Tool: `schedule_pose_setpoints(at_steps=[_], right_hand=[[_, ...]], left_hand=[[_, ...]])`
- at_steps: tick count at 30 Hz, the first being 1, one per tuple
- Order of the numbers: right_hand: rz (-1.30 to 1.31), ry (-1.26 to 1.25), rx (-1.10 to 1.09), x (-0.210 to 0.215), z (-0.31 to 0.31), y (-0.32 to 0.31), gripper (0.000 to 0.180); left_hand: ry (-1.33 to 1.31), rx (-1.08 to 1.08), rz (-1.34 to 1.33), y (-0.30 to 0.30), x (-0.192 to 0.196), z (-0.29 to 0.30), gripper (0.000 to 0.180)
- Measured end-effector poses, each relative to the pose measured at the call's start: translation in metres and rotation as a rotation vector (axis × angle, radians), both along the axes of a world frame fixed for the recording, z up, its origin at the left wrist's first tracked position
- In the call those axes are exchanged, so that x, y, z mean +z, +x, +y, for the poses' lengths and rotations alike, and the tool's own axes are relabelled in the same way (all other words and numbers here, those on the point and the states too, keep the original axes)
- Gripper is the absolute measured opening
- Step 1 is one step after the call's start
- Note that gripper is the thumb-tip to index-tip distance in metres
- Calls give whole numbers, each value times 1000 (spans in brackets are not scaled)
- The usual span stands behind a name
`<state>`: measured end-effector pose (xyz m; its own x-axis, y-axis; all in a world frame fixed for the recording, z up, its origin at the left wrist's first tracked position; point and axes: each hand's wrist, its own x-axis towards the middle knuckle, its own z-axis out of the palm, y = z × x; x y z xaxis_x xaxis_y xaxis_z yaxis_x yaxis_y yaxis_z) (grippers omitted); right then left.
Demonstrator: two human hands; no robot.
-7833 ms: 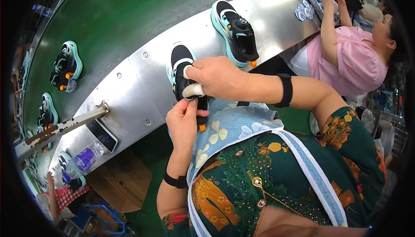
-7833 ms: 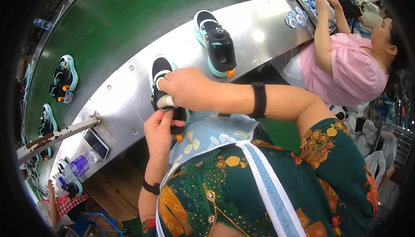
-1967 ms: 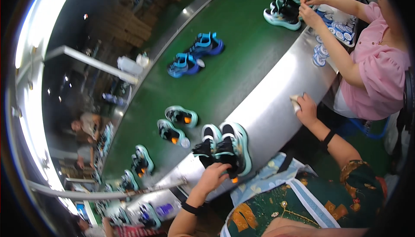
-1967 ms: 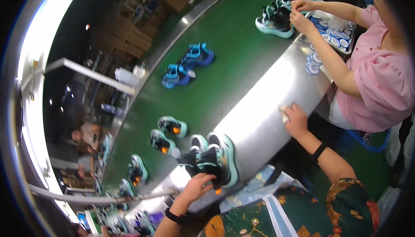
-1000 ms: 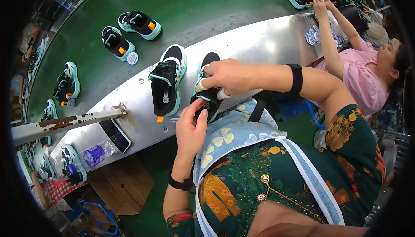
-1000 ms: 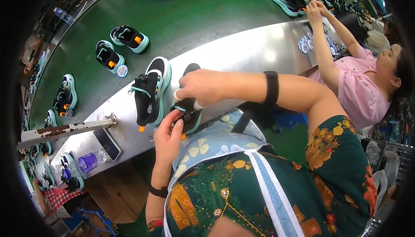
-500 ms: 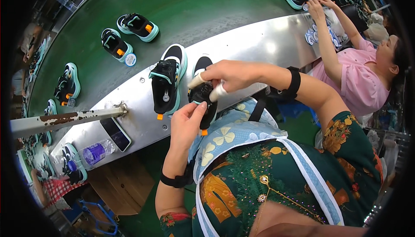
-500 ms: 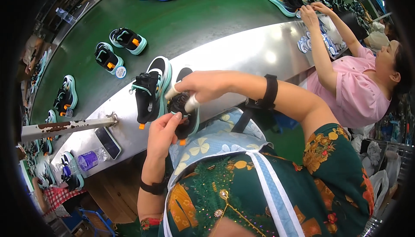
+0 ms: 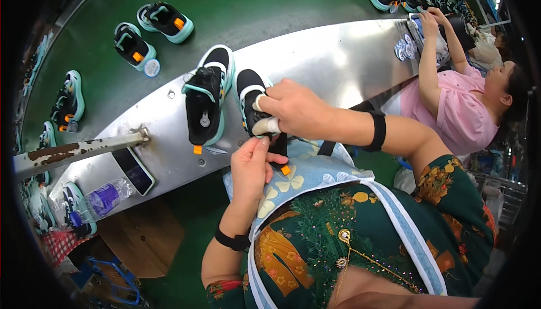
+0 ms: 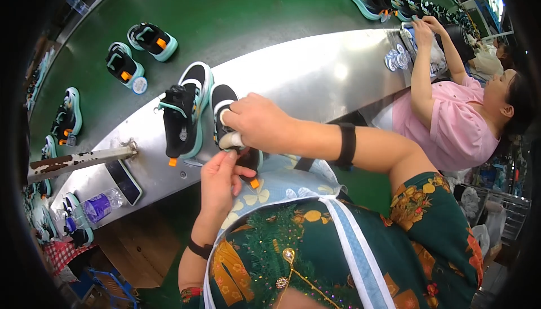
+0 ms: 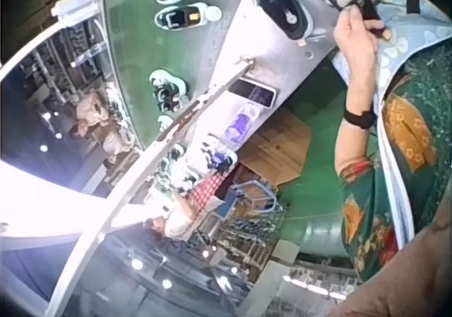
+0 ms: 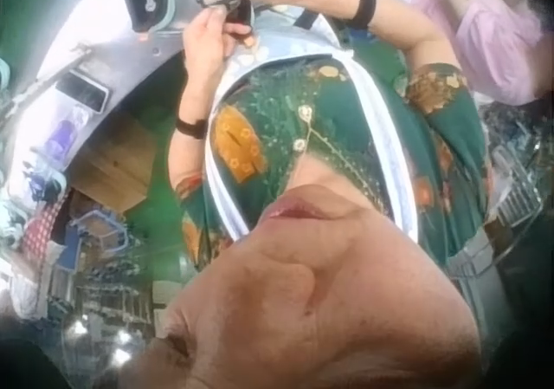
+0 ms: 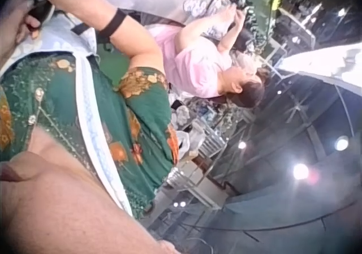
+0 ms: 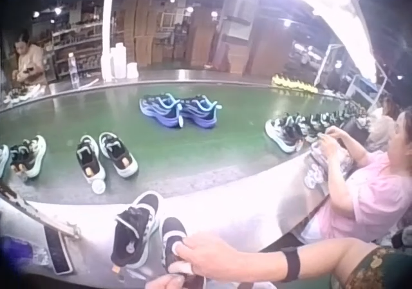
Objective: Using a cleaning solution and cloth to wipe down the exterior of newly manufactured shoes on a conveyor belt.
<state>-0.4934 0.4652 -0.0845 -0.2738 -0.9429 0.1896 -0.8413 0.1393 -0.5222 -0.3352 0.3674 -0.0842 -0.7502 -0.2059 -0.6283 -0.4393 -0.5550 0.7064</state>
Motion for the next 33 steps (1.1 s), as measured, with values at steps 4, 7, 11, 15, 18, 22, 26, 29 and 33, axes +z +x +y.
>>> schedule_pose_setpoints(at_steps=[4,7,11,15,18,22,26,29,33], right_hand=[[-468,138,147,25,-5,-21,28],[-249,78,109,7,0,-18,29],[-94,51,81,9,-2,-19,33],[-269,95,101,16,1,-18,32],[115,38,63,6,-1,-15,34],[-135,56,104,11,-1,-25,32],[-47,-10,99,5,0,-16,30],[4,63,58,11,0,-19,26],[-102,6,147,11,4,-25,25]], left_hand=[[47,99,-52,-4,7,4,27],[83,21,-16,-5,0,2,27],[136,50,-30,-4,1,2,28],[142,-4,-2,-2,-6,4,33],[103,-7,23,-5,-5,5,34],[123,-10,-8,-3,-4,5,29],[130,-7,3,-5,-6,8,29],[141,-9,5,-4,-6,7,30],[132,-40,7,-6,-7,9,33]])
